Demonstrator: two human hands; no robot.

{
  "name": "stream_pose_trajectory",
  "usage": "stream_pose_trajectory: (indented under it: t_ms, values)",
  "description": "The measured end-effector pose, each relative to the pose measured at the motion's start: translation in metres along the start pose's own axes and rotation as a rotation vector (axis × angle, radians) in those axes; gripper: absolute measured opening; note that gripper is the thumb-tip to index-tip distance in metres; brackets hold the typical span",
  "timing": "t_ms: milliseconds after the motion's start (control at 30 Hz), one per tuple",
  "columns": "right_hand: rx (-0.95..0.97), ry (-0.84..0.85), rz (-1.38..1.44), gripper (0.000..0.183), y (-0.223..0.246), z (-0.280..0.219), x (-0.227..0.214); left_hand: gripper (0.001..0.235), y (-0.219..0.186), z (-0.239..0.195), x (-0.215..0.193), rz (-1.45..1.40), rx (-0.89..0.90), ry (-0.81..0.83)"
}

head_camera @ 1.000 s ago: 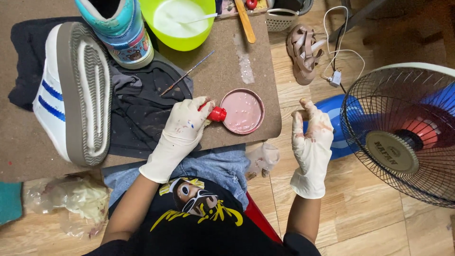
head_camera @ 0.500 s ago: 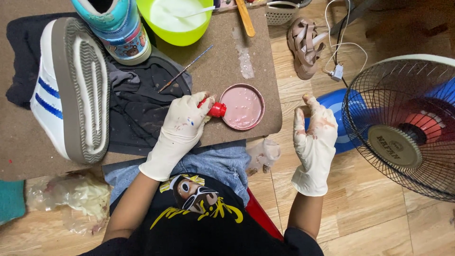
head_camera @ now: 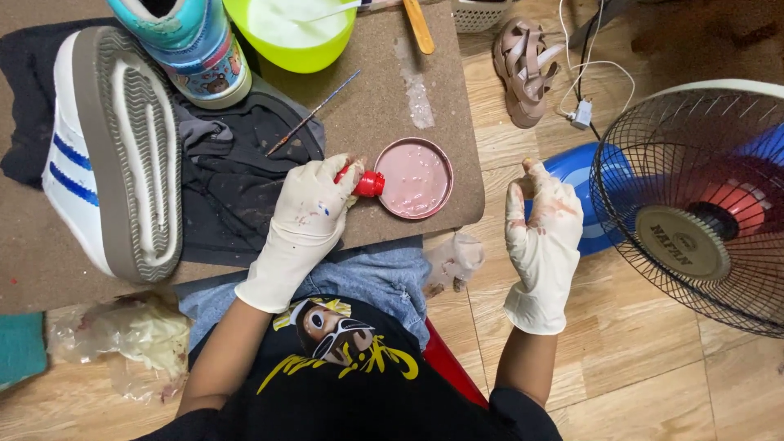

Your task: The person mixes a pink substance in a small container using a wooden stick. They then pick up a red squeeze bottle, open it, and squeeze red liquid into the container to mix with the pink substance.

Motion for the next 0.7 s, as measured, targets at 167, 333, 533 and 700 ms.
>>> stream_pose_trajectory:
  t_ms: [167,333,533,700]
  values:
    - [0.023,0.009,-0.033,0.034,-0.016,-0.001,0.007,0.044,0.0,0.001,0.0,0.029,0.0,0.007]
    - [0.012,0.007,-0.012,0.033,-0.011,0.0,0.006,0.046,0.002,0.001,0.001,0.029,-0.012,0.015]
    - [0.011,0.009,-0.004,0.033,-0.014,0.001,0.01,0.048,0.004,-0.001,0.004,0.022,-0.029,0.023]
    - [0.008,0.012,0.005,0.033,-0.014,0.001,0.008,0.051,0.003,0.0,0.004,0.02,-0.03,0.042]
Point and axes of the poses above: each hand's wrist, its own z-axis towards the middle knuckle, its own x-axis out of the palm, y = z × x, the point moved 7 cm from there along z, towards the middle knuckle, and after that the axes turned 1 degree about x, right-handed, at the moved point
